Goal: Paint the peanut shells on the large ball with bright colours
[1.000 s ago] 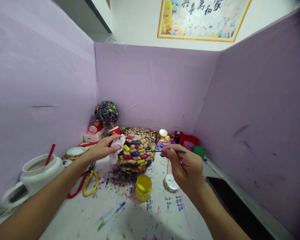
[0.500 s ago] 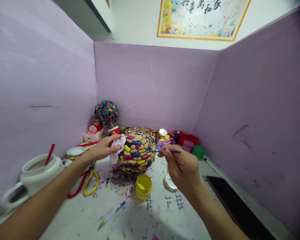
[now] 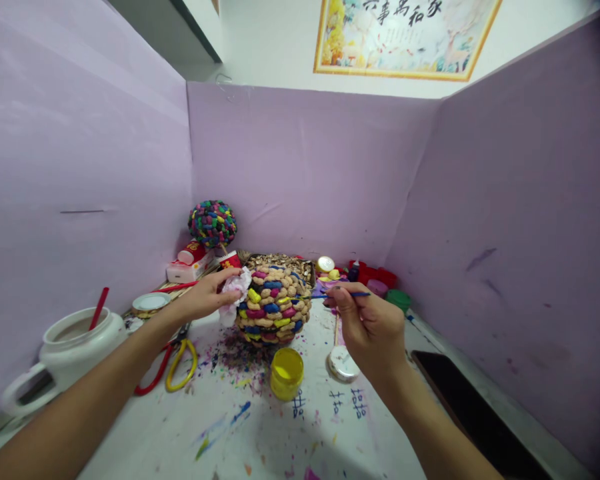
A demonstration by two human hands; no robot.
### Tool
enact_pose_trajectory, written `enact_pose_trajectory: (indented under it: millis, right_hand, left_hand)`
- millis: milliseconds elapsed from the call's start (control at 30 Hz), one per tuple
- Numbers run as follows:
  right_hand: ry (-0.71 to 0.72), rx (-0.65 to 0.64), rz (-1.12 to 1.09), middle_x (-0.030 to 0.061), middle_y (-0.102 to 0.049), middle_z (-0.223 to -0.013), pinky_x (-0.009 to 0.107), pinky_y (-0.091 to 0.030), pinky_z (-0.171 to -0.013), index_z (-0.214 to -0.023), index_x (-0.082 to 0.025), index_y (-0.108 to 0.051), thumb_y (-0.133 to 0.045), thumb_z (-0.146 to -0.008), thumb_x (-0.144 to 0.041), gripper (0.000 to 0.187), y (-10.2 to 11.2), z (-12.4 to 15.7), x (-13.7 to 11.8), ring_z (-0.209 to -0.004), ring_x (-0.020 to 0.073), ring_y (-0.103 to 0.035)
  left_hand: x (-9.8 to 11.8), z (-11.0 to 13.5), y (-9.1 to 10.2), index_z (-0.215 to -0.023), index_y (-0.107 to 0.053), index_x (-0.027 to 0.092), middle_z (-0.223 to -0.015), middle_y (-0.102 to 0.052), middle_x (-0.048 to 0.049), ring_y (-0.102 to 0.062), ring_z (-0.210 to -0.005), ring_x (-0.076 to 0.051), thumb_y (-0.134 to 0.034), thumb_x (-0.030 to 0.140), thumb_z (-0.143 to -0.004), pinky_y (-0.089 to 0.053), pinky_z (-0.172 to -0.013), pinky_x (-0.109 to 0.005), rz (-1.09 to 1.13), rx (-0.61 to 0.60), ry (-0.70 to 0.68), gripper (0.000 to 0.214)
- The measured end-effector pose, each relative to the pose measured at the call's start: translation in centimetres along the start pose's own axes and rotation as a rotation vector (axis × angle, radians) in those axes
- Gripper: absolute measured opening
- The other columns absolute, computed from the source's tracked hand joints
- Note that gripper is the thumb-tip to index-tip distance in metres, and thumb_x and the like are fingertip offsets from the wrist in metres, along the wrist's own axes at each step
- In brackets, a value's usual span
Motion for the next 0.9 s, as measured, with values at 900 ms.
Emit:
enact_pose_trajectory:
  millis: [900]
  right_hand:
    - [-0.122, 0.018, -0.118, 0.0037, -0.07, -0.068, 0.026, -0.052, -0.053, -0.078, -0.018, -0.064, -0.051, -0.09, -0.025, 0.019, -0.6, 0.4, 0.7, -0.059, 0.0148, -0.066]
  left_hand:
    - [-0.3, 0.0, -0.1, -0.129, -0.051, 0.012, -0.117, -0.064, -0.0113, -0.059, -0.104, -0.031, -0.059, 0.048, -0.071, -0.05, -0.083, -0.038, 0.017, 0.014, 0.022, 0.068]
Point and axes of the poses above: each hand's wrist, its own z-axis away from the middle knuckle, its own y-axis out of the back of the hand, x = y × z, the point moved 5 cm from there along -z, towards the middle knuckle
